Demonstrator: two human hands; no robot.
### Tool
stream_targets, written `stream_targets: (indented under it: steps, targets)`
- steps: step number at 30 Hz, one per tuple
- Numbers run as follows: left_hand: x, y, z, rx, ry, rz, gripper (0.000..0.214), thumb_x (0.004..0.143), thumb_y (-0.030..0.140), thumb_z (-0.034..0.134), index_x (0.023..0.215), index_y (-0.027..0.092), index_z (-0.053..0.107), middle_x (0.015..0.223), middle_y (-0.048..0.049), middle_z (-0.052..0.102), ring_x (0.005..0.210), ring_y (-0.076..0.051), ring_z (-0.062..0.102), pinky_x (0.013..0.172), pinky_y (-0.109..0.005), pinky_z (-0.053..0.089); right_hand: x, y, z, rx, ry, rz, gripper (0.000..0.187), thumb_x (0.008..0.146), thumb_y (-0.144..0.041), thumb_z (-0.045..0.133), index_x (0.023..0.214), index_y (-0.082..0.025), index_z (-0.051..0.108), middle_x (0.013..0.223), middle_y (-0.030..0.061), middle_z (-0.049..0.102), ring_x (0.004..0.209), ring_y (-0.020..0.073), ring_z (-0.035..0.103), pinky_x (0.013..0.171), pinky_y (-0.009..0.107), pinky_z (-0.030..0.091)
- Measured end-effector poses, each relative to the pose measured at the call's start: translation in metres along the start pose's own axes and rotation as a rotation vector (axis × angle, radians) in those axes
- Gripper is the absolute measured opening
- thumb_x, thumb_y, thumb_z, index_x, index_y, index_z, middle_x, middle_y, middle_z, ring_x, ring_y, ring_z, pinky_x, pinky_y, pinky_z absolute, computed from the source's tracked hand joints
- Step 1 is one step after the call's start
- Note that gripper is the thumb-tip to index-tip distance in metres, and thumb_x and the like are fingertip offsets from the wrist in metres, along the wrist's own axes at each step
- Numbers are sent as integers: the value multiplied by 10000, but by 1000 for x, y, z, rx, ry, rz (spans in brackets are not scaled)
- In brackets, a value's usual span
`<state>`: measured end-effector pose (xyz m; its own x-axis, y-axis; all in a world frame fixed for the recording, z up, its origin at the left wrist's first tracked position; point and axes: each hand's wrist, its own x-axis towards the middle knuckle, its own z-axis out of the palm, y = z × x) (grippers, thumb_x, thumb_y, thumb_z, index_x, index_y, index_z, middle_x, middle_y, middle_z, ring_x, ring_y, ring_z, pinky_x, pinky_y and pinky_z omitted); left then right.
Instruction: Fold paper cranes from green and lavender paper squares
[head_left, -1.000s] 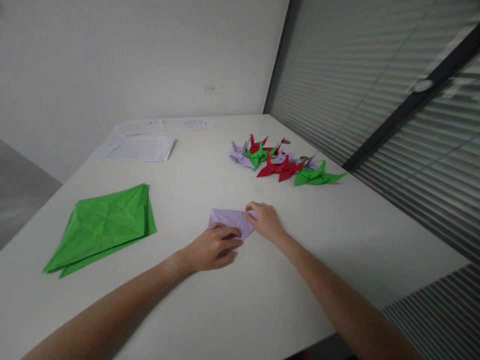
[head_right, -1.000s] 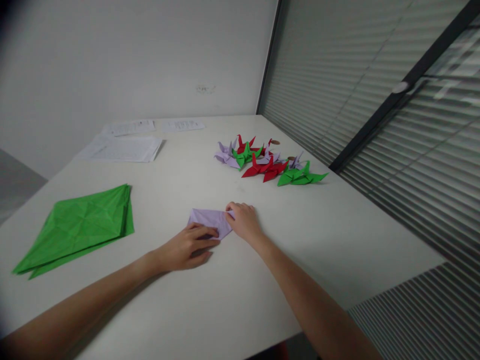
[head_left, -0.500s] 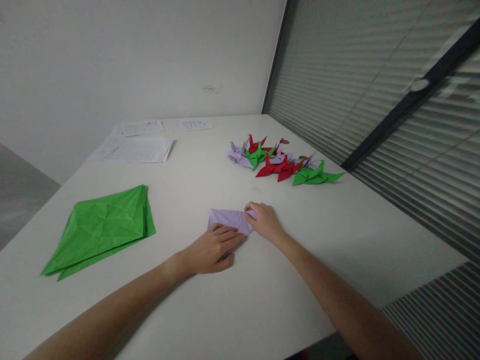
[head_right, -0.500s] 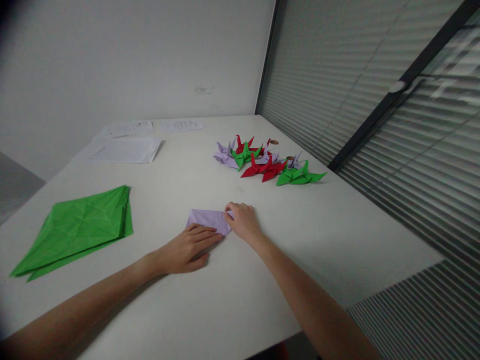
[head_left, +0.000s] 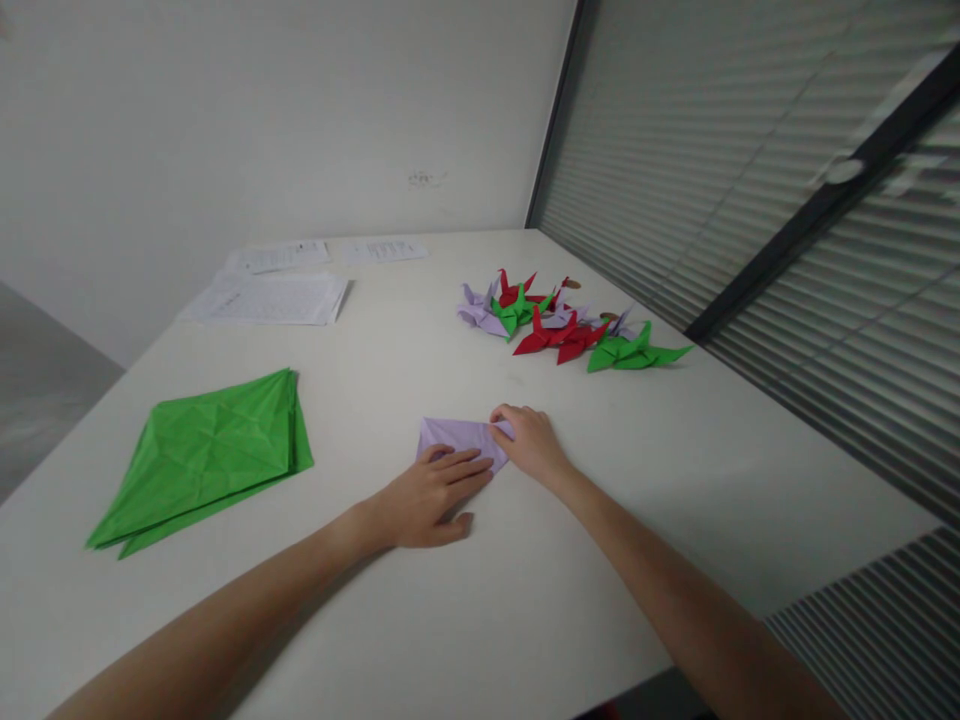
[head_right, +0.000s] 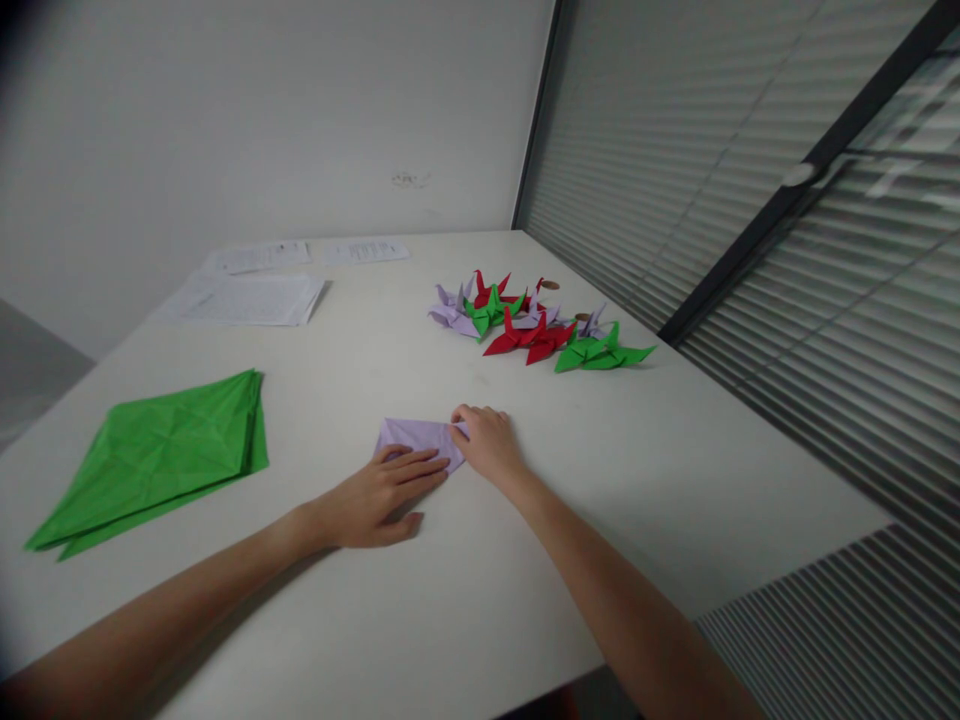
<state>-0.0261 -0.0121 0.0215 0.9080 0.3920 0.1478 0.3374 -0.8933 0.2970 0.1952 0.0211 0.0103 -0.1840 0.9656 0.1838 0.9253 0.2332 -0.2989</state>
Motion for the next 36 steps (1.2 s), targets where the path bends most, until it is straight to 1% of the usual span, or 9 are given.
stream_targets:
  steps: [3,7,9,11,14,16,23,27,36]
  targets:
    - [0,0,0,26,-1,6,573,897,390,476,1420,169,397,1501,-142,394,1393,-310,351,1099,-521,272,0,0,0,-3,0,6,81,894,-282,576,938,-235,625,905,24,713,891,194,620,797,312,353]
    - [0,-1,2,71,0,-9,562,906,454,473,1389,170,431,1540,-163,305,1429,-314,281,1124,-561,220,0,-1,0,-4,-5,9,78,893,-283,576,935,-235,623,901,25,712,894,195,622,795,313,353]
    - [0,0,3,75,4,-20,582,907,516,469,1378,174,445,1540,-166,304,1435,-311,269,1133,-564,204,0,-1,0,-2,-6,7,79,892,-283,579,937,-234,621,902,25,713,894,197,622,793,313,354]
    - [0,0,4,63,13,-28,641,899,585,457,1397,182,426,1527,-163,334,1427,-310,290,1143,-568,184,0,-1,0,0,-3,5,78,891,-282,580,936,-233,621,902,27,713,891,199,622,793,314,355]
    - [1,0,5,47,16,-30,746,891,636,432,1469,179,318,1526,-162,335,1414,-306,317,1153,-577,146,0,0,0,5,2,-3,72,890,-271,579,931,-230,623,909,29,715,886,200,623,791,312,357]
    - [1,-1,5,49,10,-28,780,889,646,425,1494,179,270,1533,-164,315,1415,-309,315,1156,-577,134,0,0,1,5,2,-5,71,889,-268,579,929,-231,623,909,29,716,883,200,622,786,311,357]
    - [1,-3,5,71,2,-1,802,880,628,459,1499,153,270,1539,-173,292,1449,-318,226,1179,-556,70,0,0,0,2,-1,-9,77,893,-277,578,935,-231,624,916,27,716,895,201,622,788,312,355]
    - [1,-2,5,58,-22,-5,797,885,611,466,1489,125,284,1538,-189,284,1436,-297,271,1191,-520,95,1,0,0,-1,-8,-1,77,893,-276,576,932,-230,624,911,23,718,885,203,620,782,311,349]
    - [1,-2,4,25,5,-8,796,870,602,507,1485,143,295,1527,-184,316,1425,-302,296,1183,-535,128,-1,-3,-1,-27,-2,-4,84,903,-279,560,943,-231,616,913,28,714,899,200,614,792,318,318]
